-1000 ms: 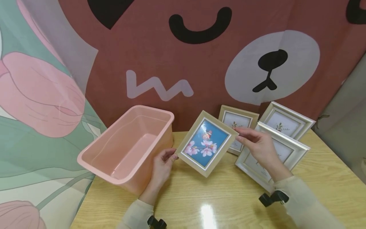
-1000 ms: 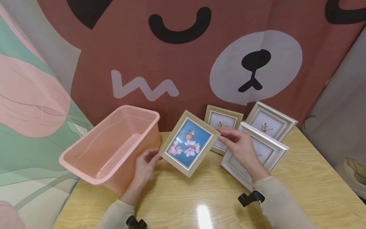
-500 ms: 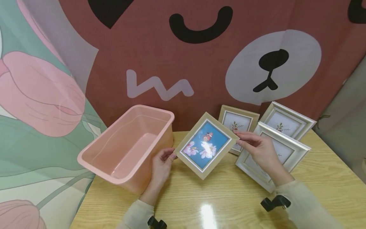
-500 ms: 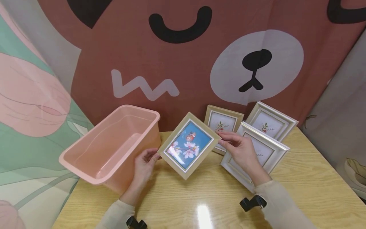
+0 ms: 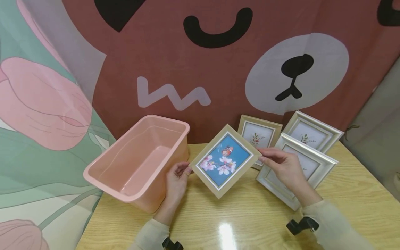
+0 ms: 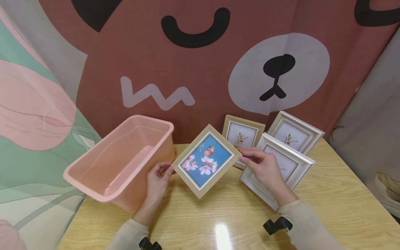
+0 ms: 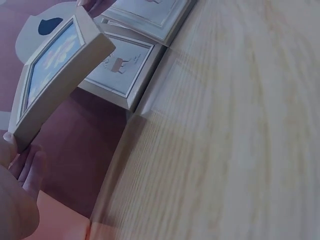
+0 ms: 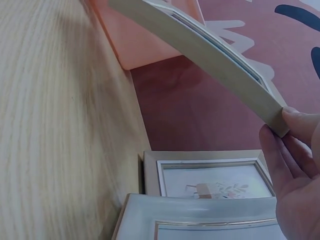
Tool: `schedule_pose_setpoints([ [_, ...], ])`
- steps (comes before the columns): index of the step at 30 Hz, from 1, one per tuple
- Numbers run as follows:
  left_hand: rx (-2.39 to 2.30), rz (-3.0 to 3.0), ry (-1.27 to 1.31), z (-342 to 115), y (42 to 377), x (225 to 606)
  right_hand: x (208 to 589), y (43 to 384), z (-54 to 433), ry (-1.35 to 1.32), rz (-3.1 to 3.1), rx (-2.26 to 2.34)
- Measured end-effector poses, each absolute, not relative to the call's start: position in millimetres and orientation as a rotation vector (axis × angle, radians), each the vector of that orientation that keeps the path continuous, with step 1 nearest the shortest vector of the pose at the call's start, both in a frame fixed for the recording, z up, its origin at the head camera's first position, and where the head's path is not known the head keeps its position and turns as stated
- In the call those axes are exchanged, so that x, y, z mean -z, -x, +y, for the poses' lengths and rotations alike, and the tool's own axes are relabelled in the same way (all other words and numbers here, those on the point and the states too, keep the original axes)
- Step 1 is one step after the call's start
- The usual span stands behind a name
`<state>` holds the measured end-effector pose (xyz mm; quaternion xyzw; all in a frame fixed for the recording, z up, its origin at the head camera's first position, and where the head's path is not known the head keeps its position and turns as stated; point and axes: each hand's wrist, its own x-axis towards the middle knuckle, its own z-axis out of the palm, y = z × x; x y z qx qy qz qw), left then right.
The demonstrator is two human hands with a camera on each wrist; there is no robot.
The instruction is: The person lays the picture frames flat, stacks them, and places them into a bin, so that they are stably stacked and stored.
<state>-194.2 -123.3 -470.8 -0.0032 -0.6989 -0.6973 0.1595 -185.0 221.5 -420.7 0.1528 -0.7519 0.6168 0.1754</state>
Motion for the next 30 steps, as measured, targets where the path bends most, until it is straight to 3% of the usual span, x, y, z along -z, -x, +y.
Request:
schedule_pose_setpoints([
  [30, 2.058, -1.921, -0.070, -124.0, 193.2, 466.1, 437.8, 171.6, 216.7, -0.329, -2.242, -1.627],
])
